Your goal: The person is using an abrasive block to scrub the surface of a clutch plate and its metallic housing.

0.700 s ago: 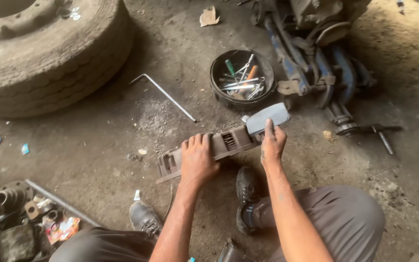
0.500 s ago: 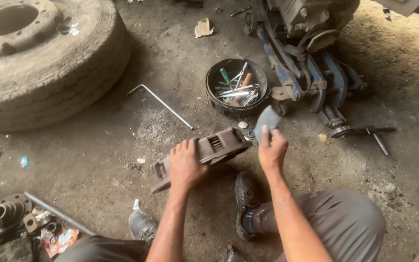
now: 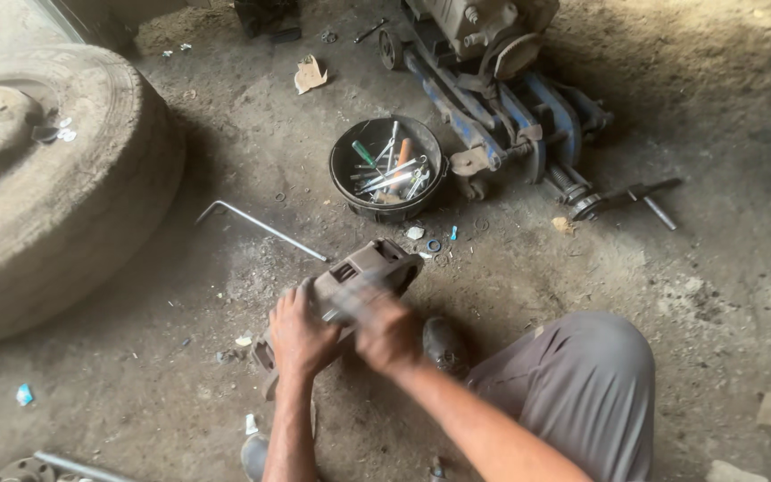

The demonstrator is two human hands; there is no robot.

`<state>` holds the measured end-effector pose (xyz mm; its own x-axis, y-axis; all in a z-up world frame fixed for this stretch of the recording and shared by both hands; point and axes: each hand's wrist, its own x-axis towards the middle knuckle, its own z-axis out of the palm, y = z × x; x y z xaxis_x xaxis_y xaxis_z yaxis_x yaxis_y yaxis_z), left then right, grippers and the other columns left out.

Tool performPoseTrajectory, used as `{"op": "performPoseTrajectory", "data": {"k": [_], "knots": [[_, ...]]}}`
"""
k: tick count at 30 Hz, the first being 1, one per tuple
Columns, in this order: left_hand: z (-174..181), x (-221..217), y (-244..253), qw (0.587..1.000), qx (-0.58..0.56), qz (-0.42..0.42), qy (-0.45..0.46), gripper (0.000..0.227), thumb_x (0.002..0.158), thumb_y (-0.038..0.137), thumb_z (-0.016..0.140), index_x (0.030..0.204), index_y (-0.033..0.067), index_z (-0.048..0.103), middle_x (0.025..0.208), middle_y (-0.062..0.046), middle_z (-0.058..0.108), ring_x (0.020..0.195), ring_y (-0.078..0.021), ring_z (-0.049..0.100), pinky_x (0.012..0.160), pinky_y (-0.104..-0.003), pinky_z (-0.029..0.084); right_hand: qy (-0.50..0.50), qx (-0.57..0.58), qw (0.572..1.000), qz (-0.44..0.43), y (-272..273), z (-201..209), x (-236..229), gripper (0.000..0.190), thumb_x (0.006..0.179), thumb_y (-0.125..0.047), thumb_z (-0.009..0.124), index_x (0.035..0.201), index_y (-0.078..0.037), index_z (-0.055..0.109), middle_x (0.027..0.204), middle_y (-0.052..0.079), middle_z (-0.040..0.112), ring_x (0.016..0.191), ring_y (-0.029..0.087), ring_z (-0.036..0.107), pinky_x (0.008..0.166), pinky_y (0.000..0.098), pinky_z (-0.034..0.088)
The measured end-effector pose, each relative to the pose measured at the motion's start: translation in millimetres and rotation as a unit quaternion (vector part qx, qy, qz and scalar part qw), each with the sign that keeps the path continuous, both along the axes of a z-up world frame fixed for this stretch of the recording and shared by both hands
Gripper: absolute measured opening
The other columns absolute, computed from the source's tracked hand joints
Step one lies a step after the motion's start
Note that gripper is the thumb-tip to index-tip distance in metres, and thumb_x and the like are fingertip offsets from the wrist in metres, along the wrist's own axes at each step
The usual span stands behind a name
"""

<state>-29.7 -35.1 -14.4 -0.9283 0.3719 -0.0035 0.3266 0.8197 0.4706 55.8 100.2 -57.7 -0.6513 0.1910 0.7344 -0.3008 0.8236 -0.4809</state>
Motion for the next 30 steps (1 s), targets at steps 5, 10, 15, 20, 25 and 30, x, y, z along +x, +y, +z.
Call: {"op": "performPoseTrajectory", "data": {"k": [5, 10, 15, 20, 25, 30], "knots": [[-9, 16, -7, 0.998, 0.029, -0.006, 0.054, 0.089, 0.064, 0.042, 0.09, 0.139, 0.0084, 0.056, 0.125, -0.014, 0.065, 0.12, -0.0304, 0.058, 0.107, -0.045, 0.045, -0.142, -0.383, 0.895, -0.181, 109, -92, -26, 0.031, 0.105, -0.028, 0.059, 0.091, -0.004, 0.072, 0.072, 0.009, 0.07, 0.064, 0.019, 0.059, 0.058, 0.0356, 0.046], [-16, 14, -32, 0.999, 0.023, 0.018, 0.016, 0.094, 0.058, 0.043, 0.094, 0.137, 0.01, 0.057, 0.123, -0.013, 0.065, 0.115, -0.0291, 0.061, 0.103, -0.045, 0.047, -0.072, -0.289, 0.94, -0.168, 51, -87, -15, 0.03, 0.106, -0.03, 0.059, 0.097, -0.004, 0.072, 0.086, 0.011, 0.071, 0.076, 0.02, 0.064, 0.073, 0.0372, 0.049], [-18, 15, -62, 0.989, 0.105, 0.001, 0.102, 0.08, 0.06, 0.033, 0.091, 0.13, 0.0082, 0.061, 0.121, -0.015, 0.068, 0.114, -0.0346, 0.064, 0.099, -0.045, 0.049, 0.048, -0.104, 0.993, -0.023, -26, -3, -8, 0.027, 0.11, -0.027, 0.053, 0.108, -0.011, 0.075, 0.109, 0.013, 0.078, 0.107, 0.024, 0.072, 0.101, 0.0413, 0.055], [-38, 20, -95, 0.99, 0.112, 0.039, 0.075, 0.08, 0.06, 0.025, 0.087, 0.133, 0.0087, 0.06, 0.12, -0.015, 0.067, 0.114, -0.0344, 0.064, 0.099, -0.044, 0.05, -0.146, -0.363, 0.911, -0.128, 19, -53, -22, 0.029, 0.105, -0.028, 0.057, 0.094, -0.004, 0.071, 0.09, 0.015, 0.073, 0.083, 0.027, 0.07, 0.076, 0.0381, 0.054], [-44, 13, -109, 0.995, 0.092, 0.036, 0.012, 0.09, 0.062, 0.043, 0.085, 0.136, 0.0044, 0.053, 0.125, -0.019, 0.062, 0.121, -0.0337, 0.058, 0.103, -0.05, 0.047, -0.144, -0.406, 0.888, -0.161, 56, -120, -50, 0.031, 0.099, -0.029, 0.064, 0.088, 0.0, 0.068, 0.071, 0.017, 0.066, 0.065, 0.03, 0.061, 0.061, 0.0442, 0.046], [-34, 0, -101, 0.991, 0.092, -0.044, 0.091, 0.09, 0.098, 0.072, 0.056, 0.147, -0.0034, 0.048, 0.147, -0.029, 0.048, 0.143, -0.0444, 0.034, 0.106, -0.063, 0.03, -0.188, -0.363, 0.894, -0.186, 47, -117, -53, 0.037, 0.1, -0.034, 0.063, 0.084, 0.0, 0.065, 0.071, 0.018, 0.065, 0.064, 0.034, 0.06, 0.06, 0.0469, 0.045]]}}
